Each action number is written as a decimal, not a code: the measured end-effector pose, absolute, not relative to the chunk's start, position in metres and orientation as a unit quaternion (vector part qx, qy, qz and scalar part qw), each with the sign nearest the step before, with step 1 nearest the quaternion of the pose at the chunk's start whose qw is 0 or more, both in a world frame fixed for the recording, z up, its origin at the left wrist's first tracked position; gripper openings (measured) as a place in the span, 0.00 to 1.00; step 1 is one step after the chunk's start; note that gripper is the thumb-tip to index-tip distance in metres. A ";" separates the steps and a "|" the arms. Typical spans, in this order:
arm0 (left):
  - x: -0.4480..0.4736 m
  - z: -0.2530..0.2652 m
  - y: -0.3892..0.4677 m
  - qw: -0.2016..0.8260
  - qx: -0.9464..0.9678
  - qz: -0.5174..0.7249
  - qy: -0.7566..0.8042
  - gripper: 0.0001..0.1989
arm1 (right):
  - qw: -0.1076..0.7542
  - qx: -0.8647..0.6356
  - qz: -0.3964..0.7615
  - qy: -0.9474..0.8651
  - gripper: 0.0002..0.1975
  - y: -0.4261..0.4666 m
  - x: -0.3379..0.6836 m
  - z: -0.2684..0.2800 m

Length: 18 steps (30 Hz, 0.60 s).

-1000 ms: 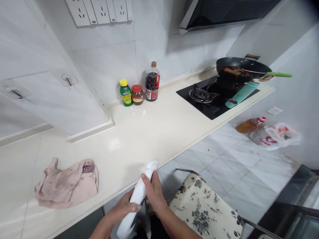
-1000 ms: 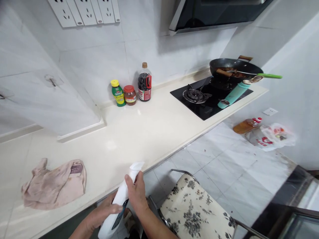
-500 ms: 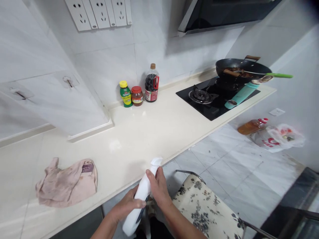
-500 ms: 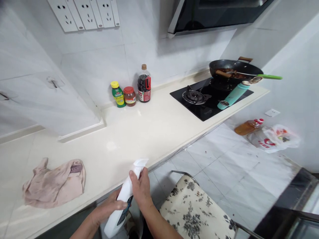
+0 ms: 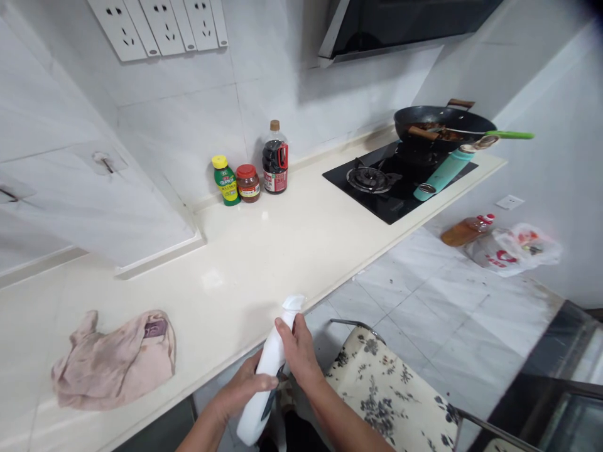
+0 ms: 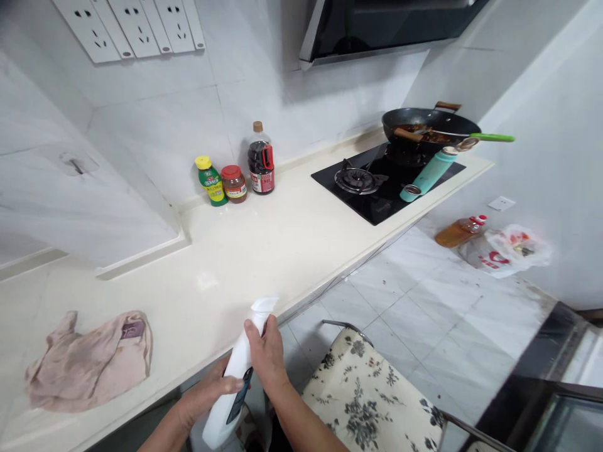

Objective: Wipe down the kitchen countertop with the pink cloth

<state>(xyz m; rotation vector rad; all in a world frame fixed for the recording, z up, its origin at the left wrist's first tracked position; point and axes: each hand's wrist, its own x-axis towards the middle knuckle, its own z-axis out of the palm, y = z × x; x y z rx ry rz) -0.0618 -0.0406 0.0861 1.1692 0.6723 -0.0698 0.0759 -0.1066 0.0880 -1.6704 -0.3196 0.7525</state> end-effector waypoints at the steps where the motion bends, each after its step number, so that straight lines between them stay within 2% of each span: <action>1: -0.062 0.086 -0.041 0.783 0.539 -0.037 0.310 0.35 | 0.601 -0.717 0.326 -0.136 0.16 -0.107 0.076 0.087; 6: -0.061 0.086 -0.041 0.784 0.537 -0.033 0.308 0.38 | 0.611 -0.708 0.331 -0.127 0.17 -0.107 0.077 0.086; 12: -0.066 0.089 -0.040 0.770 0.561 -0.033 0.301 0.30 | 0.606 -0.711 0.326 -0.142 0.16 -0.107 0.073 0.095; 18: -0.090 0.093 -0.050 0.750 0.581 -0.004 0.318 0.38 | 0.588 -0.708 0.352 -0.173 0.16 -0.118 0.052 0.091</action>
